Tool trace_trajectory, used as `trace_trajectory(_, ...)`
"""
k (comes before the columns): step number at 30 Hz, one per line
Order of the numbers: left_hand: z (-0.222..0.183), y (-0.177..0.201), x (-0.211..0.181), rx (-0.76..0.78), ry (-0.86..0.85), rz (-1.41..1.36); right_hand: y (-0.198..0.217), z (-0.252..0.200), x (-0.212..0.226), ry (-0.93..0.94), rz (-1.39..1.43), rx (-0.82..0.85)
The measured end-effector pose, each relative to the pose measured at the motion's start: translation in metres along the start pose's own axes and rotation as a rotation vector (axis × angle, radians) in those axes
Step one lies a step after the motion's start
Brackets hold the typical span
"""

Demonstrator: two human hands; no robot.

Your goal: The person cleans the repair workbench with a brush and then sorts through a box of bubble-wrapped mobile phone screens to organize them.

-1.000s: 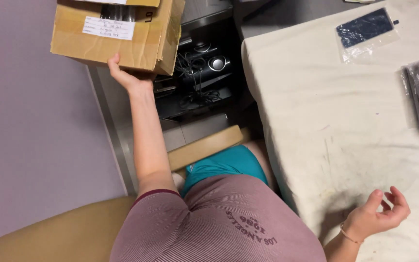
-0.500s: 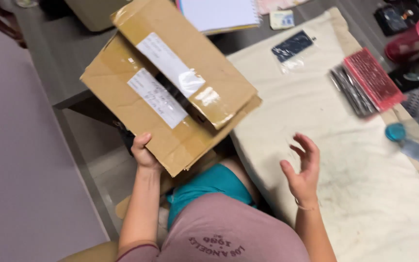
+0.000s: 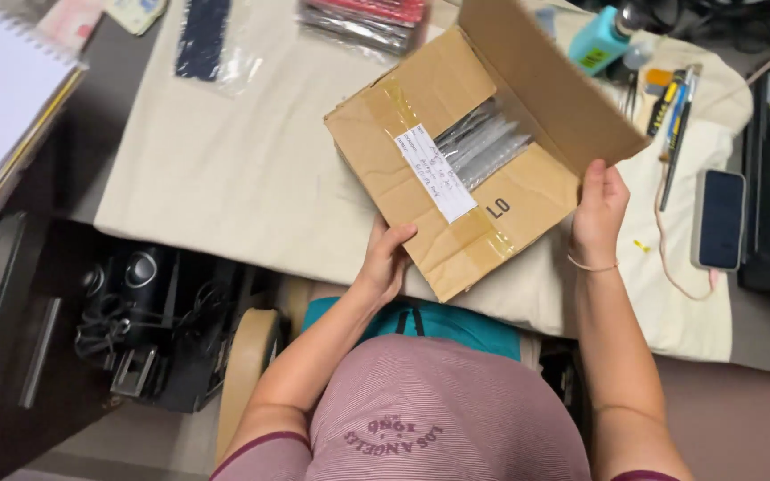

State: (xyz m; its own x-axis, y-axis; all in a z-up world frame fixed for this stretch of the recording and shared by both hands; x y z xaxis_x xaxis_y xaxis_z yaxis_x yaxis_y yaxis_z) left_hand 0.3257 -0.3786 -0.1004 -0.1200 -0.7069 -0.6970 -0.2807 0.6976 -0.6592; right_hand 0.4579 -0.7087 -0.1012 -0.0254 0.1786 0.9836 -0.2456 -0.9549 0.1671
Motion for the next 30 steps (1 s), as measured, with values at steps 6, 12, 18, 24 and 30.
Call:
trace_trajectory(6, -0.049, -0.066, -0.082, 0.019, -0.024, 0.541, 0.004, -0.028, -0.008, -0.378, 0.44, -0.138)
trace_trajectory(12, 0.011, -0.091, -0.118, 0.563, -0.969, 1.307, 0.006, -0.032, -0.065, -0.53, 0.589, -0.152)
trace_trajectory(18, 0.064, -0.104, -0.106, 0.971, -1.028, 1.57, -0.013, -0.059, 0.115, 0.499, -0.659, -0.239)
trace_trajectory(24, 0.004, -0.082, -0.169, 0.672, -1.461, 1.313, -0.062, -0.068, 0.124, 0.744, -1.135, 0.212)
trace_trajectory(30, -0.022, -0.033, -0.171, 0.59, -0.516, 1.696, -0.078, -0.059, 0.108, 0.639, -1.158, 0.308)
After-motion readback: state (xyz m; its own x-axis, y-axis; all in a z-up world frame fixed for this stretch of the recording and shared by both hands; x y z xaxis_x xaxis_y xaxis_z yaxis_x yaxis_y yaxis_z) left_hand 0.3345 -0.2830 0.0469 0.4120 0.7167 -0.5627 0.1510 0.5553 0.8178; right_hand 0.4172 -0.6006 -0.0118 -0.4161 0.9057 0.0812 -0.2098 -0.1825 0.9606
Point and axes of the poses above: each hand's wrist, its own z-axis towards the middle knuckle, its own y-axis out of the back of the hand, x = y × z, the point moved 5 cm from there along z, towards the middle knuckle, and after that the axes turned 9 degrees about -y, right-handed, at the moved point
